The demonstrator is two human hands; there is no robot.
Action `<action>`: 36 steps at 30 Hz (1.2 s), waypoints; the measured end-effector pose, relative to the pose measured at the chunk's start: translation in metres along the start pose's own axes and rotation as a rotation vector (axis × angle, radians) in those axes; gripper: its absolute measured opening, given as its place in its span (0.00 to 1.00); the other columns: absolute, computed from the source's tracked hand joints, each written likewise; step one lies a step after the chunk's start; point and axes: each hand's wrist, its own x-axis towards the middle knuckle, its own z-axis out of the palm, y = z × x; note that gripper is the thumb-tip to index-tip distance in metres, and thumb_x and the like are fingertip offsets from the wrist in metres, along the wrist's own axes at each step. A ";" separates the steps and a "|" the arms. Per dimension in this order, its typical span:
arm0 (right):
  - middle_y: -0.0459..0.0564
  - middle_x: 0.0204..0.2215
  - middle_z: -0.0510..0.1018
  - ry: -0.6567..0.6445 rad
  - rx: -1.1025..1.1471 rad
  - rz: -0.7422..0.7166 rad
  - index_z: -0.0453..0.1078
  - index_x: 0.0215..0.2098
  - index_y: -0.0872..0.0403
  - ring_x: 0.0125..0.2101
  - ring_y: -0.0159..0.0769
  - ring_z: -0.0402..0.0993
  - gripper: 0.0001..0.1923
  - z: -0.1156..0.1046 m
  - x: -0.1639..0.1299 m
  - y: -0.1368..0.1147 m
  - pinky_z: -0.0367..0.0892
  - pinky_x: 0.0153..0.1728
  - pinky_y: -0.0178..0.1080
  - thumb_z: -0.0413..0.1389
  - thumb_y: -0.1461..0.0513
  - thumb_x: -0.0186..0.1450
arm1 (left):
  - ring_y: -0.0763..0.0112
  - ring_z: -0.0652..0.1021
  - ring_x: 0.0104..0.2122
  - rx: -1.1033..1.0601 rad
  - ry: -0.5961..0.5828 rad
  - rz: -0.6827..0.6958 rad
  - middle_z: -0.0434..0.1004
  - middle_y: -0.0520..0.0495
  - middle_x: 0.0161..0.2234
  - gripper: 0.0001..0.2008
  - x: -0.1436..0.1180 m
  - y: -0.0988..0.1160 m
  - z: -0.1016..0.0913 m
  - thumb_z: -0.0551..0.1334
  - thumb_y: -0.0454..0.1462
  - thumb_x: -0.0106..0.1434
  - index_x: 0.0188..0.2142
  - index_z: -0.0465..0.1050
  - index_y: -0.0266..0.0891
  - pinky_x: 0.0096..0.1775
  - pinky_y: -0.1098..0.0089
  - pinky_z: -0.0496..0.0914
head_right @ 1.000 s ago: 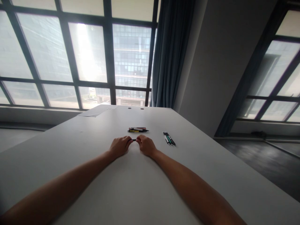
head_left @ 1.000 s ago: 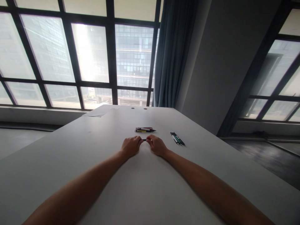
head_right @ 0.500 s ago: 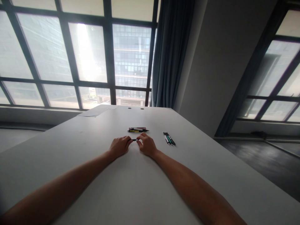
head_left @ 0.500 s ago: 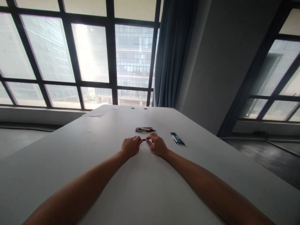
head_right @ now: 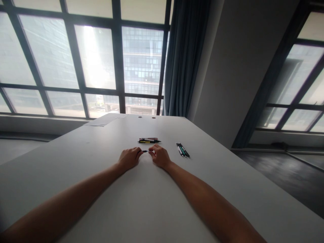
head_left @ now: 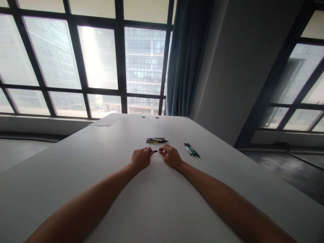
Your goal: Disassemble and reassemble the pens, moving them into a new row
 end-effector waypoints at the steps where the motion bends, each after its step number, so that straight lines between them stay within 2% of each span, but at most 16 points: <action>1: 0.46 0.35 0.75 -0.001 0.004 -0.005 0.72 0.38 0.53 0.26 0.28 0.68 0.05 0.000 0.000 0.000 0.63 0.32 0.33 0.57 0.64 0.63 | 0.65 0.78 0.36 0.000 -0.001 -0.002 0.78 0.46 0.40 0.18 0.000 0.000 0.000 0.46 0.47 0.70 0.41 0.69 0.42 0.34 0.69 0.65; 9: 0.45 0.33 0.75 0.026 -0.011 0.026 0.70 0.35 0.53 0.26 0.29 0.67 0.05 -0.003 0.001 0.002 0.61 0.31 0.33 0.59 0.66 0.60 | 0.65 0.78 0.36 -0.001 0.008 0.002 0.78 0.47 0.40 0.17 0.001 -0.002 0.003 0.45 0.47 0.70 0.41 0.69 0.43 0.34 0.69 0.65; 17: 0.45 0.37 0.75 0.005 -0.053 0.034 0.71 0.37 0.52 0.27 0.29 0.69 0.06 -0.005 0.001 0.009 0.61 0.33 0.33 0.56 0.66 0.62 | 0.65 0.78 0.36 0.002 0.003 -0.004 0.78 0.47 0.40 0.18 0.001 -0.003 0.005 0.45 0.47 0.70 0.42 0.69 0.43 0.34 0.69 0.65; 21: 0.47 0.40 0.75 -0.008 -0.119 0.129 0.72 0.38 0.53 0.30 0.30 0.70 0.06 -0.009 0.005 0.023 0.62 0.35 0.32 0.55 0.66 0.62 | 0.65 0.78 0.36 0.000 -0.007 -0.007 0.78 0.47 0.40 0.19 0.001 -0.003 0.005 0.44 0.48 0.70 0.42 0.69 0.43 0.35 0.69 0.65; 26: 0.50 0.39 0.76 -0.032 -0.236 0.275 0.74 0.37 0.54 0.37 0.34 0.72 0.06 -0.013 0.008 0.045 0.62 0.38 0.33 0.55 0.65 0.63 | 0.65 0.78 0.37 -0.013 -0.018 -0.018 0.77 0.46 0.40 0.19 0.001 -0.002 0.003 0.44 0.48 0.70 0.42 0.69 0.43 0.35 0.69 0.66; 31: 0.55 0.36 0.77 -0.024 -0.339 0.374 0.76 0.33 0.56 0.36 0.38 0.73 0.07 -0.012 0.007 0.054 0.63 0.37 0.36 0.56 0.63 0.63 | 0.65 0.78 0.37 -0.029 -0.024 -0.012 0.77 0.46 0.40 0.19 0.001 -0.001 0.001 0.44 0.48 0.70 0.42 0.70 0.43 0.36 0.69 0.66; 36: 0.57 0.35 0.77 -0.004 -0.401 0.392 0.77 0.30 0.56 0.35 0.39 0.73 0.09 -0.009 0.006 0.057 0.63 0.36 0.37 0.56 0.61 0.63 | 0.65 0.78 0.37 -0.030 -0.037 -0.022 0.77 0.45 0.41 0.19 0.000 0.000 -0.001 0.44 0.48 0.70 0.42 0.70 0.42 0.36 0.68 0.66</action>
